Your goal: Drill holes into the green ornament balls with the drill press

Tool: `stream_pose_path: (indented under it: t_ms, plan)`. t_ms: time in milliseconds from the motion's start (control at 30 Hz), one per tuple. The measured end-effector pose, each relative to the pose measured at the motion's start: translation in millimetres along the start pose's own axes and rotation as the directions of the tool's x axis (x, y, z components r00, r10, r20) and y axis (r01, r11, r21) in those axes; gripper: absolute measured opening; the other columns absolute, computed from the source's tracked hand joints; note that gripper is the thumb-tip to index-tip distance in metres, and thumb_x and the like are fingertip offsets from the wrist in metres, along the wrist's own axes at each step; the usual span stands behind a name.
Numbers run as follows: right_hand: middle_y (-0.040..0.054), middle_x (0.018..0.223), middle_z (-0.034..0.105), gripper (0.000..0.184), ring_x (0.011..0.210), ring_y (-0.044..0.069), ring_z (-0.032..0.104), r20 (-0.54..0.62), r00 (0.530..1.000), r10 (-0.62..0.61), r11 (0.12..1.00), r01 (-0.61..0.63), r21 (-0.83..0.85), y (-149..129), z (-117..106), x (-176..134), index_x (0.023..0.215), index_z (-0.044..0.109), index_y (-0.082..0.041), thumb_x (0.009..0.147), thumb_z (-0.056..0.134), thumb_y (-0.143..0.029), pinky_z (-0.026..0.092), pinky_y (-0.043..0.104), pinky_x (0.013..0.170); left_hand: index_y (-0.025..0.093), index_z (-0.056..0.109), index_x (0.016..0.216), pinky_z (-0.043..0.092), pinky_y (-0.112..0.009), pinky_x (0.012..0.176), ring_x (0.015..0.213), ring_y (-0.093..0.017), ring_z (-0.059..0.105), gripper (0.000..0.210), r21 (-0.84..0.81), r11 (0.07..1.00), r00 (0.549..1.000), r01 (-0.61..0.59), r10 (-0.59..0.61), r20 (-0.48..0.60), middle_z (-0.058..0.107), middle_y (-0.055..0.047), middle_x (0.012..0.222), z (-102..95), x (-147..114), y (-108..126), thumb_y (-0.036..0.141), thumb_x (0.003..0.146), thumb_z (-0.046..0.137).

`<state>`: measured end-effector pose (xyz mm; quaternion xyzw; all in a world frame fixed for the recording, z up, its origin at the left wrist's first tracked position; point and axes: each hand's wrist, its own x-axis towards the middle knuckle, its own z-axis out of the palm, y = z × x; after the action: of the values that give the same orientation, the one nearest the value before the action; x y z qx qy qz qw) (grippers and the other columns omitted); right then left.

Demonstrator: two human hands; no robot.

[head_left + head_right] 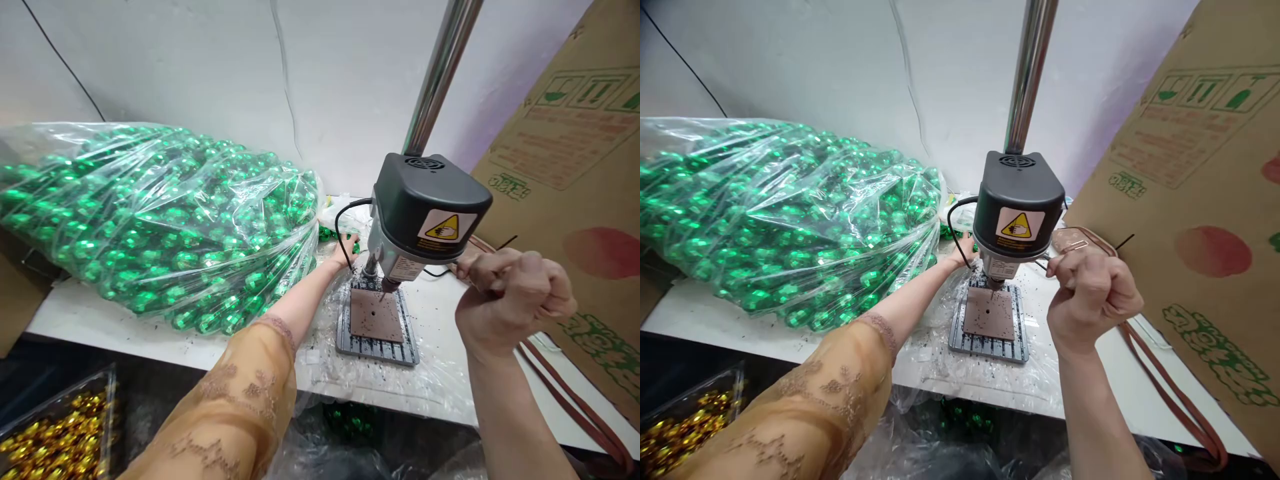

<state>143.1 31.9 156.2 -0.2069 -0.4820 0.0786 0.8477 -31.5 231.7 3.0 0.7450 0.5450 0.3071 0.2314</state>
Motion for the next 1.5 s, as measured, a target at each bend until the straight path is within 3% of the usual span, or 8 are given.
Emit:
stream_pose_path:
  t_ms: [300,533,600,700,800,1033,1233,1500]
  plan:
    - [-0.0059,0.043,0.026,0.042,0.038,0.007,0.03,-0.097,0.994,0.042,0.999,-0.042,0.002,-2.7,4.5,-5.2,0.055,0.029,-0.023,0.083,0.06,-0.024,0.032,0.035,0.042,0.02,0.061,0.116,0.049,-0.042,0.089,0.094,-0.031,0.066,0.043,-0.019,0.968,0.953,0.251,-0.25,-0.17,0.061,-0.012,0.107,-32.9,-39.6,11.8,0.021,0.076,0.076]
    - [-0.0091,0.042,0.018,0.045,0.036,0.007,0.028,-0.06,0.998,-0.025,0.998,0.028,0.051,4.3,-0.4,0.9,0.054,0.032,-0.024,0.082,0.066,-0.034,0.033,0.03,0.039,0.023,0.064,0.113,0.047,-0.034,0.085,0.089,-0.023,0.064,0.035,-0.328,0.936,0.921,0.126,-0.234,-0.312,0.068,-0.004,0.096,-71.5,-149.8,33.8,0.033,0.082,0.073]
    - [-0.0093,0.044,0.019,0.045,0.037,0.006,0.03,-0.043,0.999,-0.02,0.998,0.023,0.057,5.8,-1.1,1.6,0.054,0.033,-0.024,0.084,0.064,-0.033,0.036,0.029,0.042,0.022,0.063,0.106,0.048,-0.03,0.079,0.082,-0.018,0.063,0.034,-0.492,0.863,0.92,0.115,-0.279,-0.275,0.066,-0.002,0.093,-71.7,-183.0,43.8,0.03,0.075,0.077]
    - [-0.0093,0.045,0.021,0.046,0.038,0.006,0.032,0.007,1.0,-0.015,0.998,0.015,0.062,5.9,-2.3,1.5,0.055,0.029,-0.023,0.086,0.063,-0.032,0.038,0.028,0.043,0.021,0.057,0.105,0.051,-0.028,0.07,0.075,-0.015,0.062,0.045,-0.759,0.621,0.931,0.194,-0.361,-0.057,0.064,0.001,0.087,-58.9,-211.3,62.5,0.035,0.069,0.081]
    - [-0.0094,0.045,0.028,0.046,0.04,0.006,0.034,0.031,1.0,-0.002,0.999,0.001,0.055,6.3,-5.1,0.8,0.057,0.028,-0.023,0.087,0.061,-0.033,0.038,0.027,0.045,0.021,0.057,0.115,0.052,-0.027,0.07,0.081,-0.015,0.065,0.056,-0.852,0.46,0.936,0.249,-0.34,0.09,0.066,0.0,0.092,-38.4,-212.5,77.5,0.037,0.068,0.082]
    - [-0.0084,0.047,0.035,0.045,0.045,0.008,0.044,0.057,0.998,0.038,0.998,-0.035,-0.049,8.8,-13.2,-1.2,0.058,0.034,-0.024,0.09,0.061,-0.039,0.041,0.03,0.052,0.02,0.056,0.104,0.055,-0.031,0.077,0.08,-0.015,0.069,0.054,-0.9,0.378,0.912,0.219,-0.408,0.05,0.072,-0.001,0.09,-9.7,-190.2,76.2,0.039,0.065,0.088]
    - [-0.0079,0.048,0.033,0.045,0.044,0.008,0.042,0.067,0.997,0.042,0.999,-0.043,0.01,5.9,-8.8,-0.9,0.059,0.033,-0.024,0.092,0.059,-0.04,0.036,0.029,0.05,0.019,0.056,0.104,0.051,-0.031,0.083,0.082,-0.015,0.069,0.061,-0.837,0.531,0.95,0.135,-0.309,-0.043,0.072,0.0,0.084,0.6,-188.3,67.0,0.047,0.063,0.091]
    - [-0.0073,0.048,0.032,0.049,0.043,0.009,0.037,0.058,0.998,0.024,0.999,-0.022,-0.035,6.2,-6.6,-0.8,0.059,0.029,-0.025,0.092,0.058,-0.046,0.036,0.03,0.049,0.018,0.061,0.112,0.051,-0.032,0.083,0.088,-0.018,0.067,0.061,-0.728,0.674,0.982,0.123,-0.187,-0.008,0.071,-0.005,0.101,6.5,-182.0,59.7,0.045,0.065,0.091]
